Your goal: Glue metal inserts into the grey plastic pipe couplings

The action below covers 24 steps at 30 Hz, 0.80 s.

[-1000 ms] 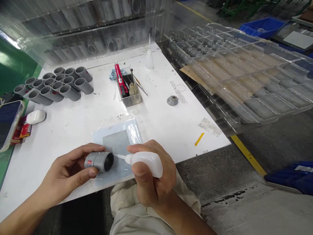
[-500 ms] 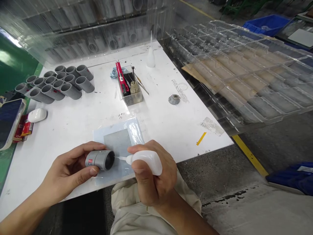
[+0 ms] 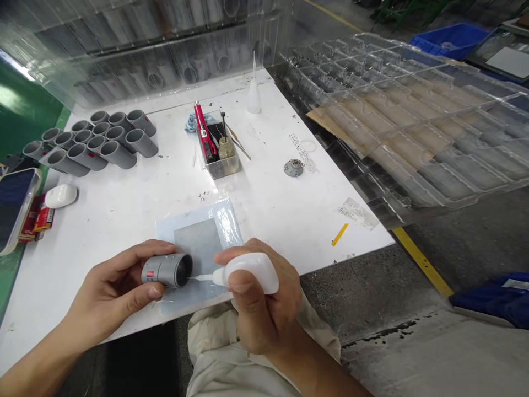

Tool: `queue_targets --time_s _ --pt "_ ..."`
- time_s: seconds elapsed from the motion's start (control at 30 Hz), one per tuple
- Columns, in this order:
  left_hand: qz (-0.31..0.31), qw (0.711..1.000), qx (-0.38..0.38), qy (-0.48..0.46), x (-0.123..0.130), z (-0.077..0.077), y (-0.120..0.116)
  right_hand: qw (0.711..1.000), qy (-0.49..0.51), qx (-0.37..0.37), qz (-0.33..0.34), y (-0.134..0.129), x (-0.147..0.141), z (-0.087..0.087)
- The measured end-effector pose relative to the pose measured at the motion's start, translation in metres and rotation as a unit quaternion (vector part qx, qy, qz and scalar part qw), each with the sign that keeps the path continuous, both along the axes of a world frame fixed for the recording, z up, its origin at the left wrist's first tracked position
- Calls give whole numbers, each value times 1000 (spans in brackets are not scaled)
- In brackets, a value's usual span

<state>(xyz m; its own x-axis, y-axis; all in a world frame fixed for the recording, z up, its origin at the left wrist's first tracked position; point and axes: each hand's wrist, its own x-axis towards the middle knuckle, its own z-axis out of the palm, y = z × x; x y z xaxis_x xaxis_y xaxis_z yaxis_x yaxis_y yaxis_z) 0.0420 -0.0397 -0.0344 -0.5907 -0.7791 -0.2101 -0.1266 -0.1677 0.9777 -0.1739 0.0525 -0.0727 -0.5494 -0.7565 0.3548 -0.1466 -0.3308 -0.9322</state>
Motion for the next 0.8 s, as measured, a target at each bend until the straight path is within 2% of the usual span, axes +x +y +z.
queue_targets --time_s 0.1,0.2,0.37,0.47,0.6,0.8 --pt "16 1000 16 15 0 -1 1 998 -63 -22 3 -2 -1 7" --pt "19 1000 6 14 1 -4 2 996 -88 -6 -19 -1 -3 12" --pt "11 999 -34 25 3 -9 1 999 -45 -2 12 5 -2 12" --pt "-4 999 -31 37 4 -9 0 1000 -27 3 -9 4 1 8" --pt "-9 999 -34 39 4 -8 -1 999 -37 -7 -21 -4 3 6" --pt "-10 999 -33 41 2 -7 0 998 -65 18 -13 -8 3 9"
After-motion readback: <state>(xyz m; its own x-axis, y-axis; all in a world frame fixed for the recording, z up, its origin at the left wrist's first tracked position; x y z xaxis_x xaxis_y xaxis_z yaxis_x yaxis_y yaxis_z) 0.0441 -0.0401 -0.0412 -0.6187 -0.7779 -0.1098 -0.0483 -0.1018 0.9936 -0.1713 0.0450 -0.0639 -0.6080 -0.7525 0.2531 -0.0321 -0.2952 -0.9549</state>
